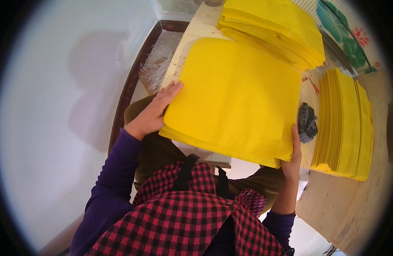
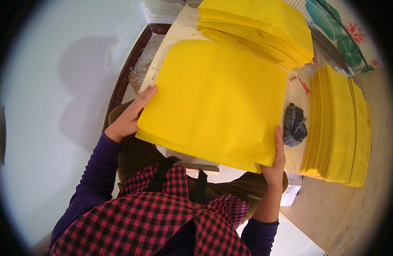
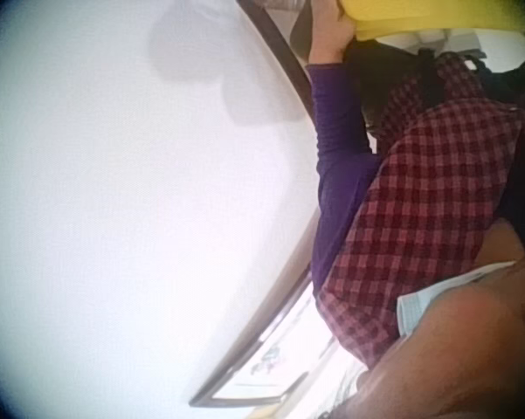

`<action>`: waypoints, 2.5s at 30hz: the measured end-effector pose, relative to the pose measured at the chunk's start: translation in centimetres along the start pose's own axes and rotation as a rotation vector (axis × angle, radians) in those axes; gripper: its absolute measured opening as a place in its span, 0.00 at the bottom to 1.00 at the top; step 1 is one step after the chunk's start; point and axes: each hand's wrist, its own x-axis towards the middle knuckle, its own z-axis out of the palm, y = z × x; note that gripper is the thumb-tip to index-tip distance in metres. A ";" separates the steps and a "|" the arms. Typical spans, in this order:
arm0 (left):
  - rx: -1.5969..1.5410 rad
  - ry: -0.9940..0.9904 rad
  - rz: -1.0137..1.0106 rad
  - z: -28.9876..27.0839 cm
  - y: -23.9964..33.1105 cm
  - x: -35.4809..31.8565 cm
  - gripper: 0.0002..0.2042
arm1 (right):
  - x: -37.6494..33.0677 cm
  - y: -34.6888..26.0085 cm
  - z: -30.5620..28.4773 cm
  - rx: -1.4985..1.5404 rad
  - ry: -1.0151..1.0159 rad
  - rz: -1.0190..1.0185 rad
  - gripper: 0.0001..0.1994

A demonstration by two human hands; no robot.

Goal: The person folds large yellow sheets by hand on a table, pressing the creases and stacking the finished pieces. The person repeats the folding process on multiple sheets and places the folded items into a growing stack.

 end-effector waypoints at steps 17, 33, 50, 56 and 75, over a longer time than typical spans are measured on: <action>-0.137 0.133 0.144 -1.0 -0.7 0.8 0.16 | 0.7 0.7 -1.0 -0.068 0.066 -0.089 0.16; -0.446 0.264 -0.212 -1.8 1.1 1.1 0.06 | 1.6 0.4 -1.4 0.151 0.130 -0.046 0.05; -0.589 0.281 -0.511 0.0 0.9 1.2 0.08 | 2.3 0.5 -0.4 0.437 0.104 0.287 0.10; -0.414 0.358 -0.441 0.9 -0.6 1.2 0.14 | 2.7 0.9 0.7 0.488 0.207 0.285 0.18; -0.369 0.457 -0.439 2.2 0.7 1.0 0.06 | 3.2 0.7 1.0 0.132 0.281 0.242 0.23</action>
